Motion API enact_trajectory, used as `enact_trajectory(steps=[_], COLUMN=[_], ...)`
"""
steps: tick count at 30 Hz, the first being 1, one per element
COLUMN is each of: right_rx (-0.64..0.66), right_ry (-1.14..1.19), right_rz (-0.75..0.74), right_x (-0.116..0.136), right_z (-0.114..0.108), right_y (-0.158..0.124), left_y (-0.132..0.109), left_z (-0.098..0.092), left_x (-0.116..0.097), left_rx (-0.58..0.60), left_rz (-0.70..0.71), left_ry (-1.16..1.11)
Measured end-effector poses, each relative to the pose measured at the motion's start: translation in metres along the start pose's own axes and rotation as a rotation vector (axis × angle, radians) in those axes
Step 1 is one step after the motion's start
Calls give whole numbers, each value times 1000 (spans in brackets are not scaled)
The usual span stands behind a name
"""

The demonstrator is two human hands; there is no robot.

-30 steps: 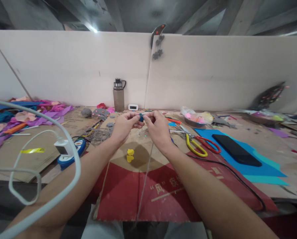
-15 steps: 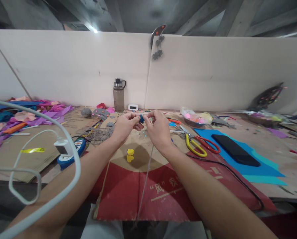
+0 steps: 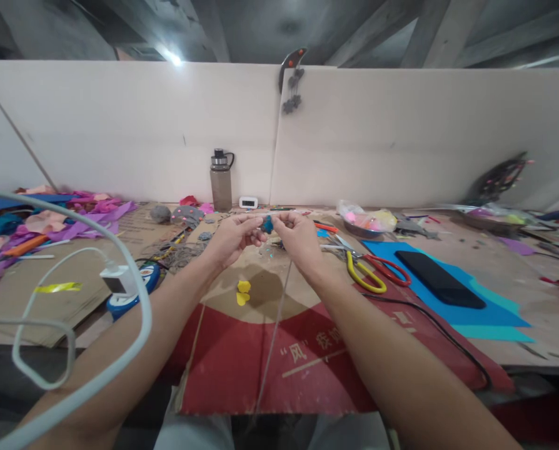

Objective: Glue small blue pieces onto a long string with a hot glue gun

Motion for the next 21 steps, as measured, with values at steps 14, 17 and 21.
enact_trajectory(steps=[14,17,21], right_rx=[36,38,42], right_ry=[214,216,191], right_rz=[121,120,102], right_x=[1,0,1], right_z=[3,3,5], right_y=[-4,-3,-5], left_y=[-2,-2,0], left_z=[3,2,-2], left_x=[-1,-1,2], left_rx=[-96,-52,-30], left_rz=[-11,-28,-4], left_ry=[111,94,187])
Point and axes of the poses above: each hand's wrist, its own y-axis towards the middle knuckle, its own z-axis out of the palm, x = y × z, the point moved 1 cm from there along y, towards the middle knuckle, and after that the axes turned 15 degrees about -y, right-handed, at the moved point
